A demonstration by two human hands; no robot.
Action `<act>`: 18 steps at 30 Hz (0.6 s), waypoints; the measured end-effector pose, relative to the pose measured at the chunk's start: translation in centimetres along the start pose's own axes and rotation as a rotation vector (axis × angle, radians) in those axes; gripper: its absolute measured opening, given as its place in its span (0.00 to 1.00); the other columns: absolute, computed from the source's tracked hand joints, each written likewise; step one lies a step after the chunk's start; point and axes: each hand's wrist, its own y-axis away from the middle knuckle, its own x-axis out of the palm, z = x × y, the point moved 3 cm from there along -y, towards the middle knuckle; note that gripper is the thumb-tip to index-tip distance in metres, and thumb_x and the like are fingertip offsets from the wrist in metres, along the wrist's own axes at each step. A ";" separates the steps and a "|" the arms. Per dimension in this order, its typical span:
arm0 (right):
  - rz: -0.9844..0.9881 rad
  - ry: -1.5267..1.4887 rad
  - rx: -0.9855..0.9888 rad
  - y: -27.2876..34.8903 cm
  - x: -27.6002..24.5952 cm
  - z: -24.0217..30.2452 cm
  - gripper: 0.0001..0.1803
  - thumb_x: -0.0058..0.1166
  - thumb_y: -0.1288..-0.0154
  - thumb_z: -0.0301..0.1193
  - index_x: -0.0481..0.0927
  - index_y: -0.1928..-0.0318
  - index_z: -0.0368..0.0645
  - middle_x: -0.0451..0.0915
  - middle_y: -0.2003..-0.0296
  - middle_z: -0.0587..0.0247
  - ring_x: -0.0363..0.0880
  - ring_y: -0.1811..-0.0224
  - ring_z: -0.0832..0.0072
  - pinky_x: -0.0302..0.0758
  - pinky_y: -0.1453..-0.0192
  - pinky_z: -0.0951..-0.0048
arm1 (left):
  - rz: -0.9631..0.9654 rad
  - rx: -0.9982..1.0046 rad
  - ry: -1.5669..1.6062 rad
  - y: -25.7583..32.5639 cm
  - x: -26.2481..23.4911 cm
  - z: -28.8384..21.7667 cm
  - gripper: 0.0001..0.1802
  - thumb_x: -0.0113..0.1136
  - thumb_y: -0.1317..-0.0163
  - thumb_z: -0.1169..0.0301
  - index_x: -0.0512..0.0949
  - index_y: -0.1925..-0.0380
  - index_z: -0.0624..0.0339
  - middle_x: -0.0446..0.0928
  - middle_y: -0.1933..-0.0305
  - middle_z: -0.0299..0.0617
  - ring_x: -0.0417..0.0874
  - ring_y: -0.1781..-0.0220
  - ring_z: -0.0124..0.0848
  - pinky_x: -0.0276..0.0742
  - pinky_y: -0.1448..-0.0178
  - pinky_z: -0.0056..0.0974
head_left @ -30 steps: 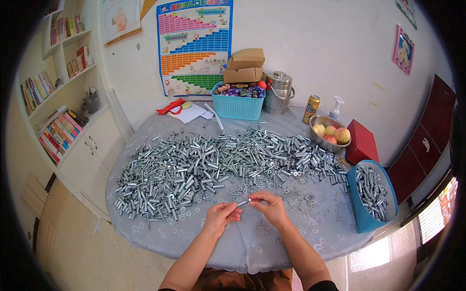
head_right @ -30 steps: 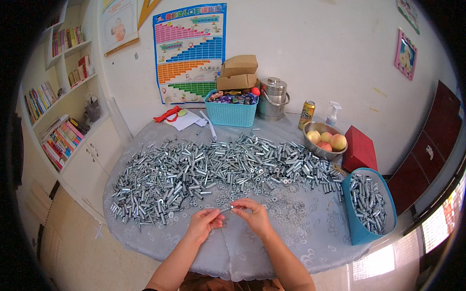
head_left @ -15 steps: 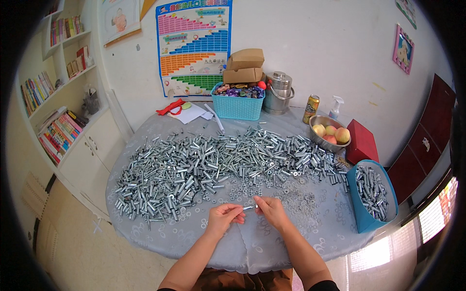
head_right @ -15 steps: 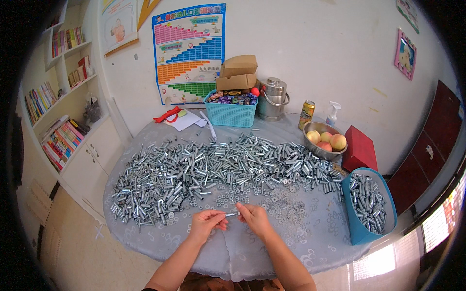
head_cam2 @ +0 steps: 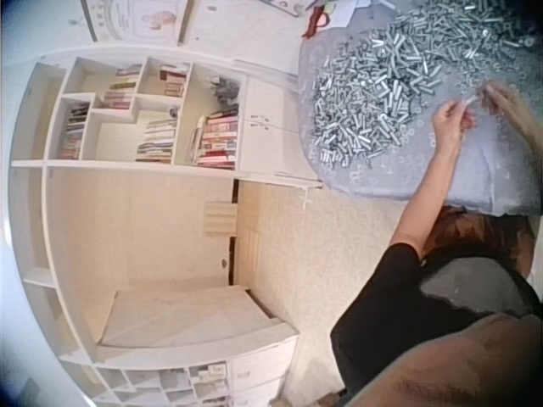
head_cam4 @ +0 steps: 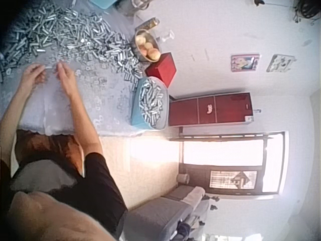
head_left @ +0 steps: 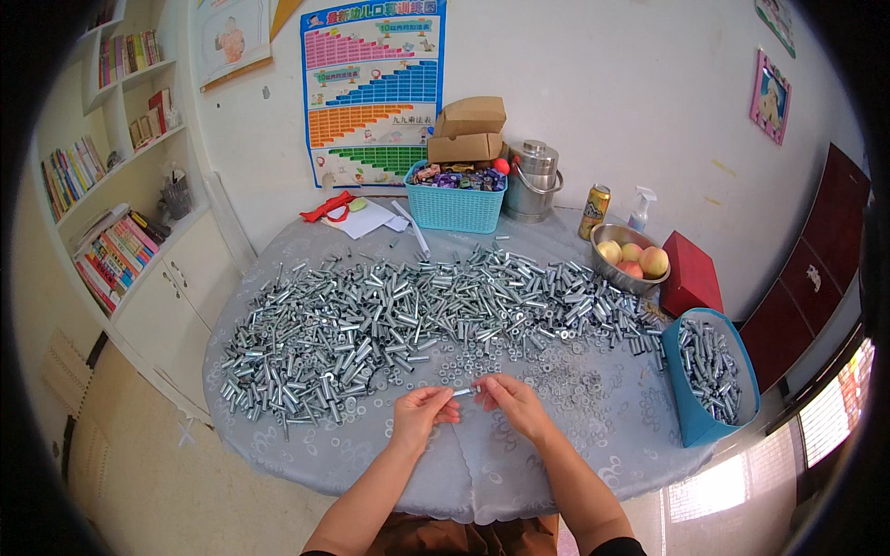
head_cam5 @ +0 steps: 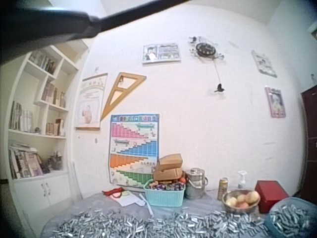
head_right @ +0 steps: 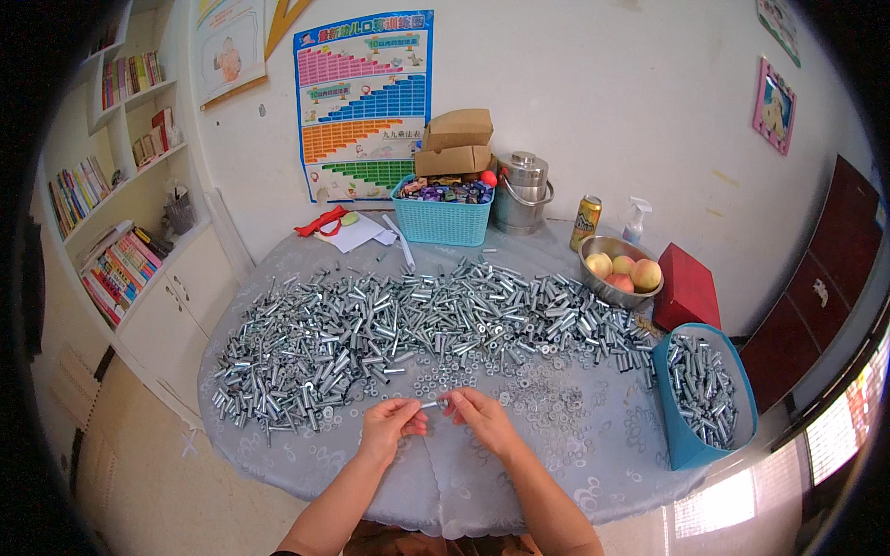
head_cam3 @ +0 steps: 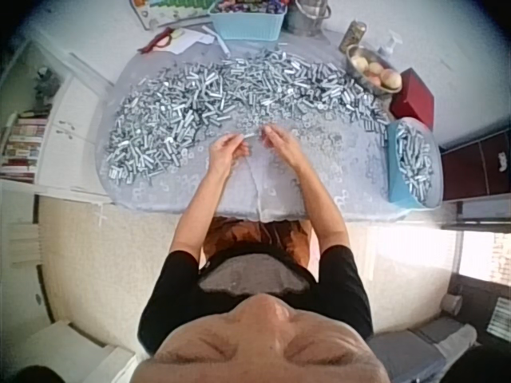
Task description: The person sits at a table covered with a large pile of metal bolts and washers. They repeatedly pick up a bolt and a washer, slide the washer onto the bolt, and place the assembled fastener into a blue plastic bin on the right. The task is performed by hand without tools.
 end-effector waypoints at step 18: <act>-0.070 0.223 0.240 0.2 -0.6 -1.0 0.20 0.44 0.33 0.39 0.81 0.69 0.36 0.76 0.75 0.66 0.71 0.72 0.83 0.69 0.67 0.81 | 0.085 0.020 -0.030 0.3 0.8 0.0 0.08 0.58 0.43 0.75 0.77 0.67 0.70 0.78 0.72 0.47 0.80 0.76 0.30 0.80 0.71 0.31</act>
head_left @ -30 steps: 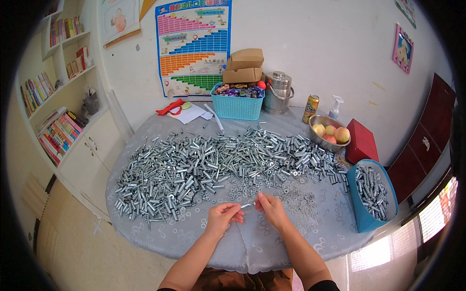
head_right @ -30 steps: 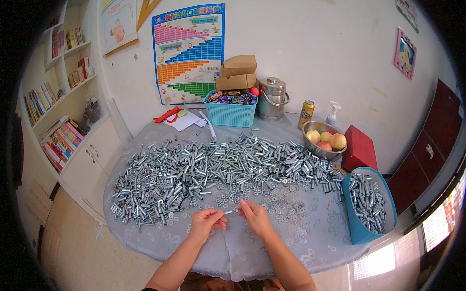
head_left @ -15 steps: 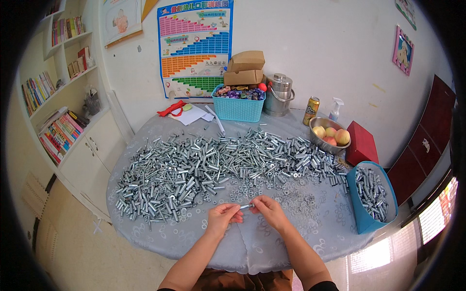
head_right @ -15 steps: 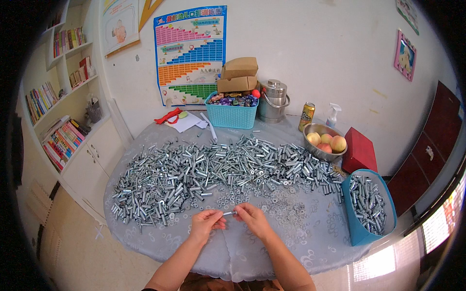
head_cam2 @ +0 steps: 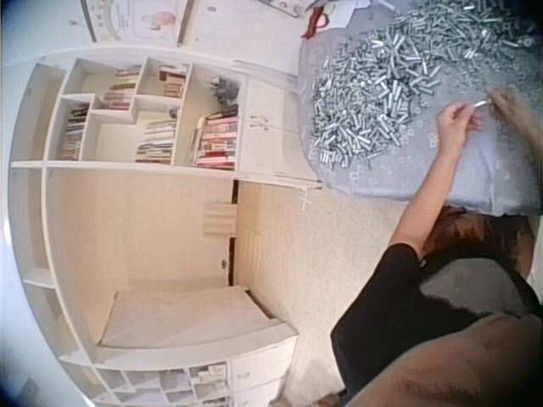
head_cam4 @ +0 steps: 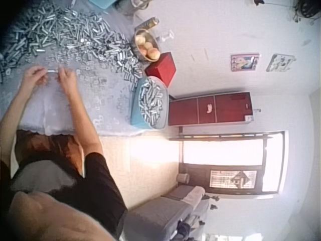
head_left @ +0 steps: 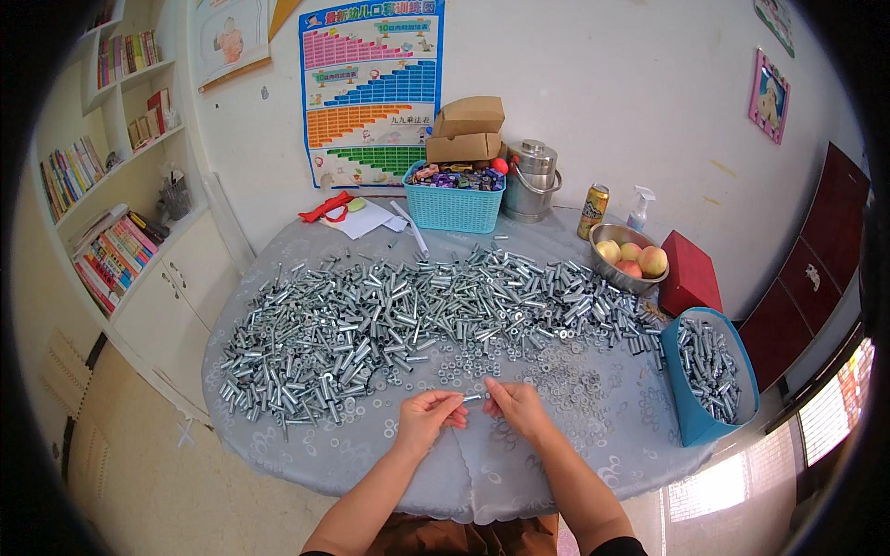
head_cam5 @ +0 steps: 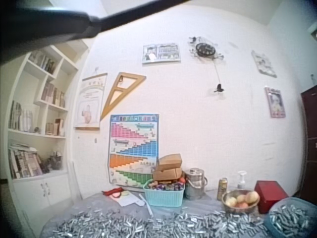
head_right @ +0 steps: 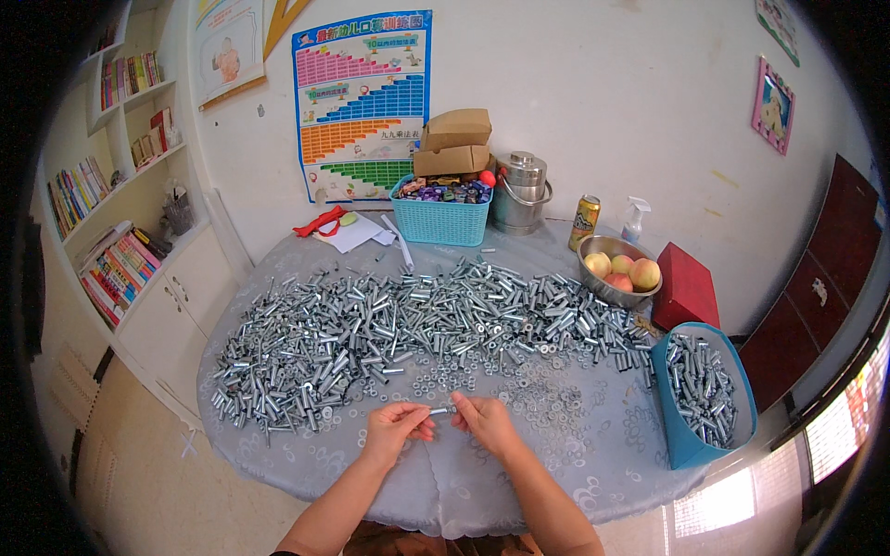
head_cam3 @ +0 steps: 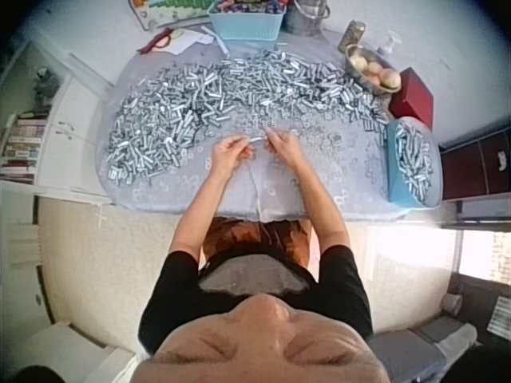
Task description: The person sits at a table covered with a large pile of metal bolts and washers. They repeatedly pick up a bolt and a washer, slide the washer onto the bolt, and place the assembled fastener into a blue plastic bin on the right. The task is performed by hand without tools.
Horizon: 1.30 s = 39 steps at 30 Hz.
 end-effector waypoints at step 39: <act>-0.469 -0.102 -0.222 1.6 -9.9 1.9 0.08 0.58 0.47 0.23 0.80 0.64 0.41 0.73 0.77 0.77 0.65 0.76 0.90 0.63 0.73 0.86 | -0.124 0.116 -0.113 -0.8 -0.8 -0.2 0.12 0.53 0.40 0.74 0.74 0.57 0.68 0.78 0.66 0.47 0.79 0.72 0.29 0.79 0.69 0.32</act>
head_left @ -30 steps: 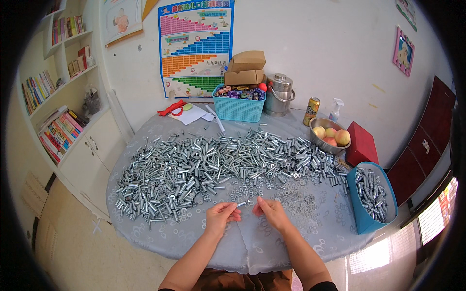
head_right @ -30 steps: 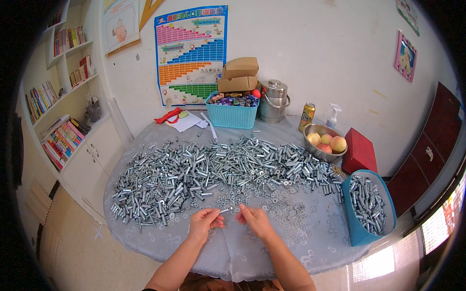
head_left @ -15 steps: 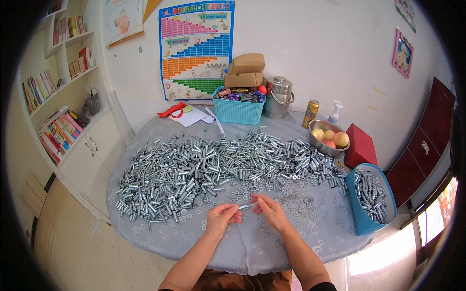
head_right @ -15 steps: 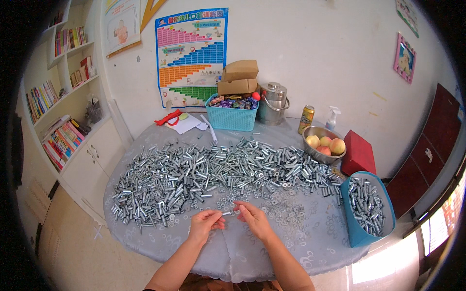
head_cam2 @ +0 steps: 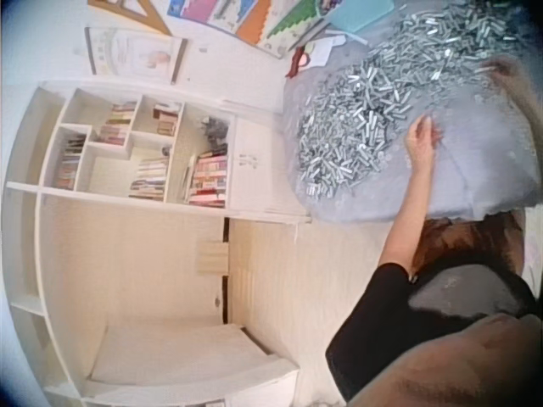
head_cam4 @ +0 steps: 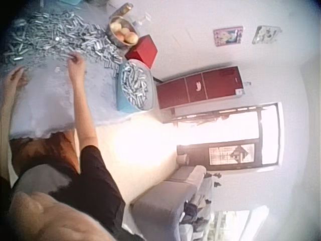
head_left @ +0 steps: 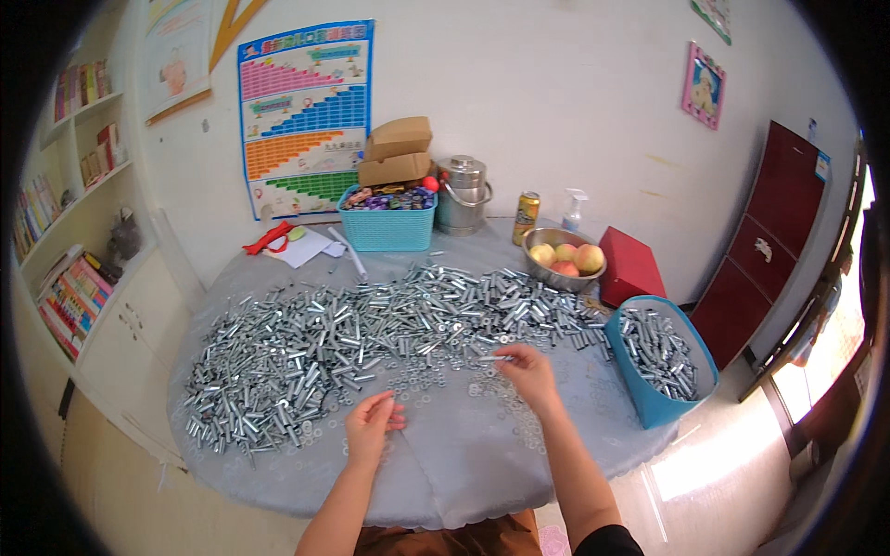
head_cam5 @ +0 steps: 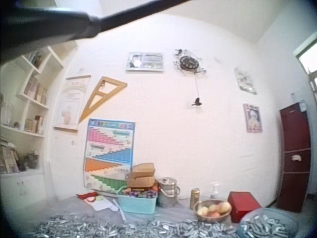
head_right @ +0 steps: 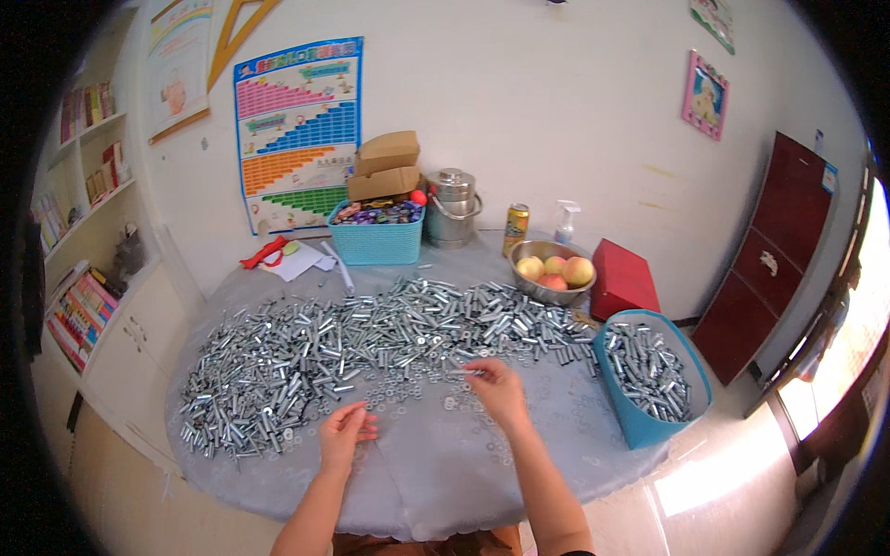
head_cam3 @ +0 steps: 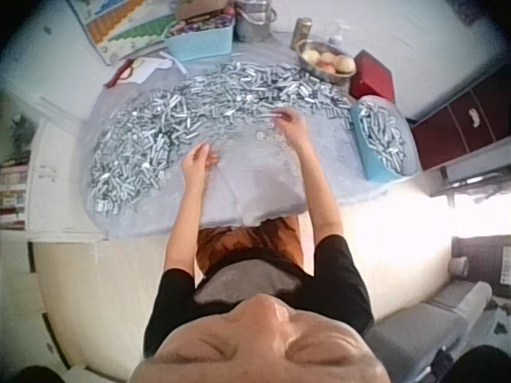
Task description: The person sits at a table covered with a large pile of metal bolts and washers. They repeatedly pick up a bolt and a washer, slide the washer onto the bolt, and place the assembled fastener into a blue plastic bin on the right. The task is performed by hand without tools.
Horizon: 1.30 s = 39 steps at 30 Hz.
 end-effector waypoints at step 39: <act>0.629 0.437 -0.715 5.7 23.8 2.7 0.14 0.55 0.48 0.28 0.78 0.58 0.44 0.77 0.61 0.55 0.74 0.56 0.58 0.70 0.49 0.65 | -0.231 0.568 -1.465 2.4 -13.5 -7.3 0.05 0.63 0.58 0.75 0.78 0.78 0.59 0.73 0.70 0.43 0.72 0.60 0.41 0.71 0.57 0.40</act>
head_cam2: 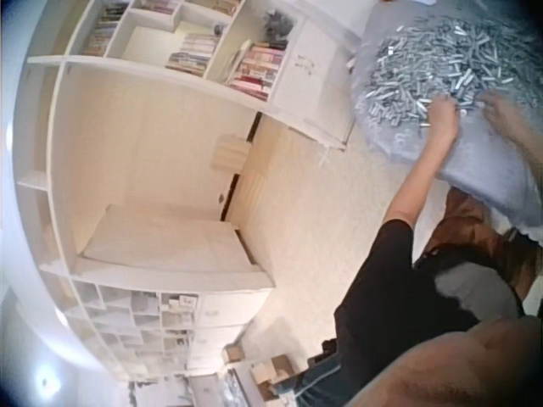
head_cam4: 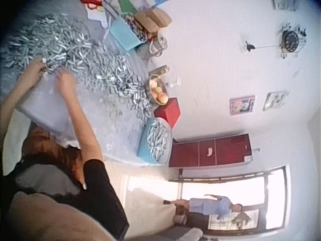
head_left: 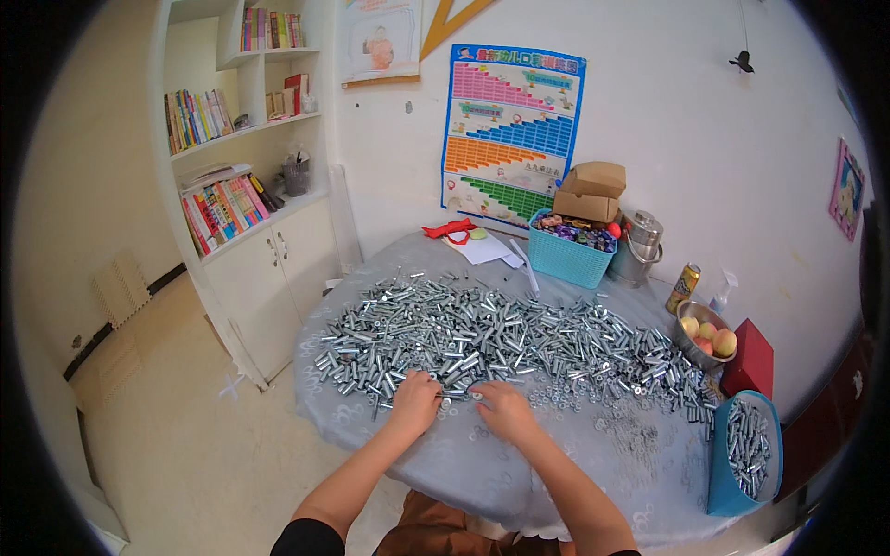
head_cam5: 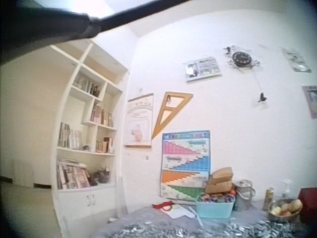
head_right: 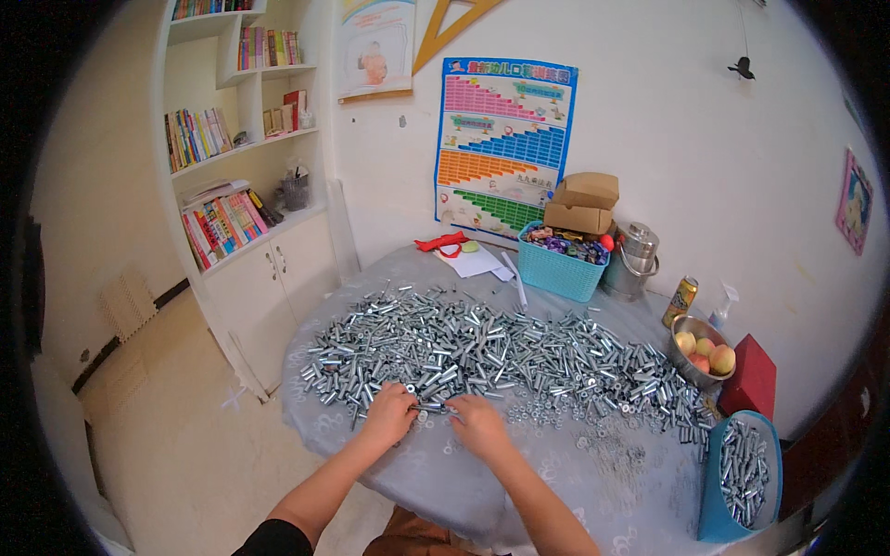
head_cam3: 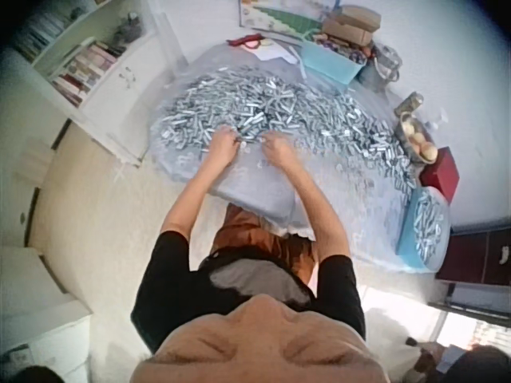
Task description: The person sits at a table covered with a large pile of metal bolts and washers. They repeatedly pick up a bolt and a washer, slide the washer onto the bolt, and place the assembled fastener into a blue plastic bin on the right. The task is performed by hand without tools.
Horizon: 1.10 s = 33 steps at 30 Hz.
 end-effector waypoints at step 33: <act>-0.503 -0.970 0.573 12.0 -11.3 -8.7 0.11 0.57 0.45 0.20 0.75 0.60 0.38 0.78 0.66 0.66 0.75 0.64 0.82 0.72 0.57 0.81 | 0.375 -0.357 1.285 -3.0 7.8 -16.3 0.10 0.53 0.38 0.68 0.80 0.66 0.63 0.74 0.75 0.29 0.68 0.73 0.15 0.63 0.69 0.23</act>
